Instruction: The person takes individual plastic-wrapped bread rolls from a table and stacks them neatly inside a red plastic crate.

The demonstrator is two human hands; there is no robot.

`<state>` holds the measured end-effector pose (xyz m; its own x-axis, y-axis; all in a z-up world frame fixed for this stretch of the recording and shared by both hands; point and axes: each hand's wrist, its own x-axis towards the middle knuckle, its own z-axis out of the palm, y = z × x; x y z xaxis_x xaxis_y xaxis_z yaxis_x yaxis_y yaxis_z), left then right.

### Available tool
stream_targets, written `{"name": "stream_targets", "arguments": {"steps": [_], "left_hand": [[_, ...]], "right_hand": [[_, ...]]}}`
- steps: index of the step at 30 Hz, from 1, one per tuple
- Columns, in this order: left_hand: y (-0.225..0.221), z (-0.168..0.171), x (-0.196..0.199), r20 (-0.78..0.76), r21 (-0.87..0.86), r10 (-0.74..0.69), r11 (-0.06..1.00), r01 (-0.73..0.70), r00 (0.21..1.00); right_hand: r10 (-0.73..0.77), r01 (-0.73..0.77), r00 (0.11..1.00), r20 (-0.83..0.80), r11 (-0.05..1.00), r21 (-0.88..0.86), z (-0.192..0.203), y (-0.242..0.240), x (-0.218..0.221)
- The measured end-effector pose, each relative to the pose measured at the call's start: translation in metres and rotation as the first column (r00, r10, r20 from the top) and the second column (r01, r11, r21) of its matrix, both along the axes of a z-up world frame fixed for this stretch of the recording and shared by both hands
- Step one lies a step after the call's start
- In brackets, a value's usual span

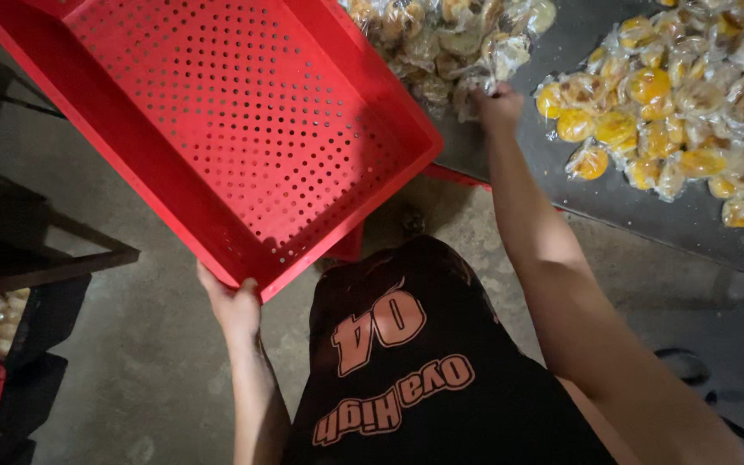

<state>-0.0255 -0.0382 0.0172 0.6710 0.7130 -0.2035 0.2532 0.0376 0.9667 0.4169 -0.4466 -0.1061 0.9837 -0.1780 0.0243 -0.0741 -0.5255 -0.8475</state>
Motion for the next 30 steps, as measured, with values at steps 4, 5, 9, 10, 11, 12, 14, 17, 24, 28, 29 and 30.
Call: {"name": "stream_targets", "arguments": {"steps": [4, 5, 9, 10, 11, 12, 14, 17, 24, 28, 29, 30], "left_hand": [[0.002, -0.002, -0.001, -0.024, -0.065, 0.029, 0.997, -0.031, 0.999], [0.002, -0.003, -0.002, -0.039, -0.031, 0.026, 0.999, -0.027, 0.999], [0.004, -0.004, -0.003, -0.004, -0.033, 0.012, 0.999, -0.013, 1.0], [0.005, -0.004, -0.004, -0.027, 0.0, 0.006, 1.0, -0.006, 1.0], [0.005, -0.004, -0.004, -0.05, 0.03, -0.004, 1.0, 0.005, 0.999], [0.005, -0.005, -0.003, -0.053, 0.028, -0.005, 1.0, 0.007, 0.999], [0.004, -0.004, -0.001, 0.011, -0.02, 0.008, 1.0, -0.007, 1.0], [0.004, -0.001, -0.001, -0.072, -0.055, 0.033, 0.998, -0.037, 0.997], [0.011, -0.009, -0.002, -0.039, -0.035, 0.018, 0.999, -0.019, 0.999], [0.027, -0.016, 0.004, -0.073, -0.134, 0.057, 0.989, -0.067, 0.996], [0.029, -0.014, 0.008, -0.032, -0.141, 0.056, 0.988, -0.06, 0.998], [0.03, -0.01, 0.012, -0.03, -0.138, 0.064, 0.988, -0.067, 0.998]], "right_hand": [[-0.109, 0.078, 0.973, -0.204, 0.985, -0.155, -0.005, -0.002, 0.0], [-0.055, 0.074, 0.979, -0.195, 0.993, 0.092, -0.007, -0.001, 0.0], [-0.024, 0.053, 0.989, -0.147, 0.98, 0.193, -0.014, -0.004, -0.001], [-0.023, 0.052, 0.989, -0.149, 0.98, 0.194, -0.013, -0.006, 0.0], [-0.033, 0.071, 0.987, -0.157, 0.967, 0.246, -0.012, -0.009, 0.0], [-0.038, 0.094, 0.983, -0.177, 0.944, 0.318, -0.011, -0.014, -0.002], [-0.041, 0.205, 0.958, -0.282, 0.788, 0.58, -0.007, -0.029, -0.006], [-0.006, 0.297, 0.938, -0.346, 0.525, 0.797, 0.004, -0.047, -0.013], [0.071, 0.058, 0.932, -0.355, 0.939, 0.34, -0.028, -0.028, -0.007], [0.087, 0.041, 0.952, -0.293, 0.914, 0.405, -0.037, 0.001, 0.004], [0.018, -0.019, 0.998, -0.063, 1.0, -0.02, -0.038, 0.003, 0.004], [0.054, 0.032, 0.982, 0.182, 0.897, -0.44, -0.039, 0.008, 0.005]]}}
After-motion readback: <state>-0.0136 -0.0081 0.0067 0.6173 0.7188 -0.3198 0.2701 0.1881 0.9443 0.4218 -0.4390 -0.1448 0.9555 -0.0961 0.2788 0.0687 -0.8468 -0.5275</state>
